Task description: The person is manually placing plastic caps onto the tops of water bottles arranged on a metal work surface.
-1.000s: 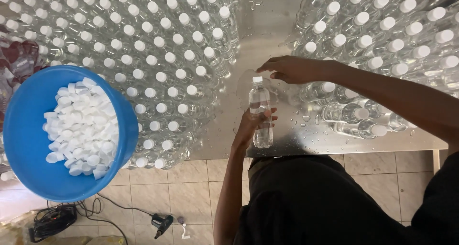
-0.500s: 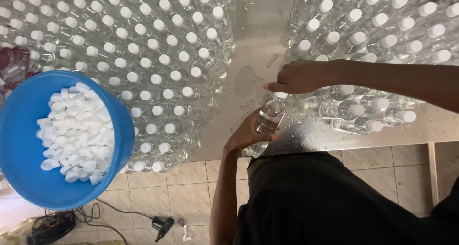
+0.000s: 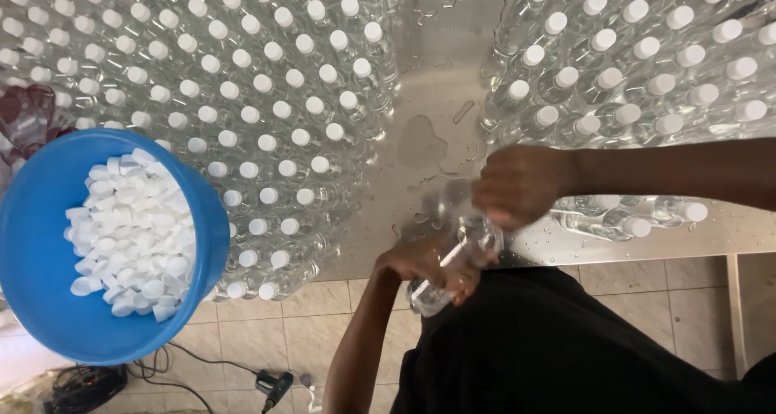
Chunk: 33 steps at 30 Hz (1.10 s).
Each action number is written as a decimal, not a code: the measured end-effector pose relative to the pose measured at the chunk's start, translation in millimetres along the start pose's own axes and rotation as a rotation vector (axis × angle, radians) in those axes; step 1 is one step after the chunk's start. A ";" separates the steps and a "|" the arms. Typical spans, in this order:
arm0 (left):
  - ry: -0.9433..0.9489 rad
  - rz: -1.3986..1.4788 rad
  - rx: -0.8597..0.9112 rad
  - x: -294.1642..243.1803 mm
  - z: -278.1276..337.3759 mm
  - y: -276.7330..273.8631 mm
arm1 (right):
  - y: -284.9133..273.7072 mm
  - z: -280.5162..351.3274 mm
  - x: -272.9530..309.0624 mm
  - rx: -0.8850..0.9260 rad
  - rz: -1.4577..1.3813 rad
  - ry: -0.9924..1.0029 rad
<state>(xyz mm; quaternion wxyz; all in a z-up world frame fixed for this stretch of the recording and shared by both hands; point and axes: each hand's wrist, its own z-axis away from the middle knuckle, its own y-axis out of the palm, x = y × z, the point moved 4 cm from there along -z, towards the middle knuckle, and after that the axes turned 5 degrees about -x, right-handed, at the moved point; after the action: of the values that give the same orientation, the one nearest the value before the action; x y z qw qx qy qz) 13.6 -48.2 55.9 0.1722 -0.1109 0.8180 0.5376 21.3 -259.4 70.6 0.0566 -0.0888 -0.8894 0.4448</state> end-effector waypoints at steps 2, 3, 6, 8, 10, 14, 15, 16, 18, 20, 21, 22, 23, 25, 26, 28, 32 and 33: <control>-0.121 -0.388 -0.754 -43.4 3.0 23.2 | 17.8 25.9 -32.5 0.133 -0.282 0.652; -0.122 -0.390 -0.755 -46.2 -10.2 21.9 | 28.9 31.5 -48.5 0.131 -0.282 0.650; -0.815 -1.256 -1.427 -49.3 -9.4 -5.1 | 67.0 76.0 -93.7 0.520 -0.596 1.616; -0.857 -1.862 -1.459 -60.5 -13.5 -29.9 | 65.2 77.5 -123.0 0.473 -0.907 1.873; -0.695 -1.857 -1.555 -65.5 -5.2 -66.6 | 25.2 23.6 -142.4 0.416 -0.883 1.805; 0.059 -1.678 -1.668 -84.8 -2.1 -98.4 | -42.1 -65.9 -164.1 0.609 -0.485 1.550; 0.063 -1.682 -1.669 -78.5 3.2 -108.8 | -25.6 -48.3 -180.9 0.607 -0.482 1.547; 0.099 -1.741 -1.646 -71.0 7.1 -116.8 | -11.8 -37.2 -199.1 0.578 -0.299 1.344; 0.137 -1.804 -1.627 -54.4 11.0 -110.7 | 22.8 -10.0 -236.2 0.542 -0.124 1.129; 0.032 -1.585 -1.636 -33.1 12.0 -89.7 | 60.3 23.4 -280.8 0.609 0.171 1.057; 0.033 -1.590 -1.638 -20.3 16.8 -97.2 | 67.9 27.9 -298.9 0.605 0.173 1.054; -0.081 -1.481 -1.679 -1.2 24.5 -106.9 | 76.3 33.4 -314.2 0.555 0.177 1.080; -0.192 -1.368 -1.713 18.4 32.3 -116.0 | 84.9 38.9 -329.4 0.505 0.182 1.107; -0.200 -1.333 -1.698 35.1 32.8 -113.3 | 97.4 29.9 -347.0 0.423 0.172 1.143; -0.200 -1.300 -1.680 42.7 30.4 -114.8 | 100.0 25.9 -358.6 0.342 0.170 1.176; -0.245 -1.239 -1.684 31.0 17.6 -100.0 | 111.9 20.8 -369.1 0.249 0.123 1.198; -0.283 -1.200 -1.684 29.9 15.3 -88.3 | 88.8 7.7 -352.6 0.157 -0.025 1.294; -0.284 -1.204 -1.674 28.4 17.3 -81.6 | 69.2 9.8 -343.8 0.156 -0.018 1.301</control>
<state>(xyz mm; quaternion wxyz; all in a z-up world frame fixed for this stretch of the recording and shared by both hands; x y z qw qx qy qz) 20.2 -64.6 -30.3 0.3745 -0.5204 -0.0352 0.7666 363.2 -298.0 1.8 0.5929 -0.3281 -0.6396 0.3629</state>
